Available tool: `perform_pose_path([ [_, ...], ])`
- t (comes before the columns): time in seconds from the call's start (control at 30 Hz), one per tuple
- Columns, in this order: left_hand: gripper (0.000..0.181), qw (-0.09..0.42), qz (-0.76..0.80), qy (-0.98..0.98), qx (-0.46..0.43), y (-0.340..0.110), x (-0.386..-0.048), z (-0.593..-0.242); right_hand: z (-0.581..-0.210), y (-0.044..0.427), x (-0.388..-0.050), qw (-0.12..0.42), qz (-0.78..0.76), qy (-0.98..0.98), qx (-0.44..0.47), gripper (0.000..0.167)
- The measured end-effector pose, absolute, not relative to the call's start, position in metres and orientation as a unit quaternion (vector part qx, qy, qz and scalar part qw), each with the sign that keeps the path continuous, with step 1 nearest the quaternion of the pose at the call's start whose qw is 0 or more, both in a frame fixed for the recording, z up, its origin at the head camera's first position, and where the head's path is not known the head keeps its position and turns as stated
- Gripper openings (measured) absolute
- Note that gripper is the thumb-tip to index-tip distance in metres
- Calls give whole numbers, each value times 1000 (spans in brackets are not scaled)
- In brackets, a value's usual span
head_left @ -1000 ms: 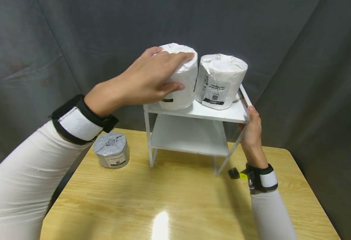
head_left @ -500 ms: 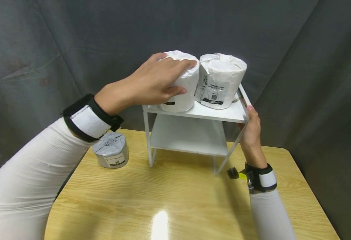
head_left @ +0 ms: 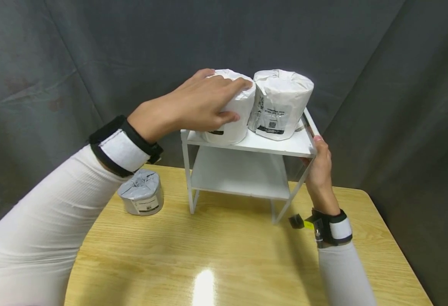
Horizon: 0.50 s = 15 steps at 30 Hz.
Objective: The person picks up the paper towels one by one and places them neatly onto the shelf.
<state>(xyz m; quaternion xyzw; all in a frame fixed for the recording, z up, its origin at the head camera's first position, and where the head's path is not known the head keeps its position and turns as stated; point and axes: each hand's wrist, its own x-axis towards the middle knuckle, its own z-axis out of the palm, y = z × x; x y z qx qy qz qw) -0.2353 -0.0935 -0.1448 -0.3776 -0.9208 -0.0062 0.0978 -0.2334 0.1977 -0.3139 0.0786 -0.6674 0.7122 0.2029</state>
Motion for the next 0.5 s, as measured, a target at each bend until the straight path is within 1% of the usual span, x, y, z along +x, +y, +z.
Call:
perform_pose_path([
  [0.13, 70, 95, -1, -921, -378, -92, -237, -144, -315, 198, -233, 203, 711, -669, 77, 63],
  [0.23, 72, 104, 2, -919, -380, -93, -239, -144, -315, 197, -233, 202, 712, -668, 78, 62],
  [0.5, 77, 159, -22, -908, -388, -95, -239, -144, -315, 197, -235, 206, 721, -657, 78, 62],
])
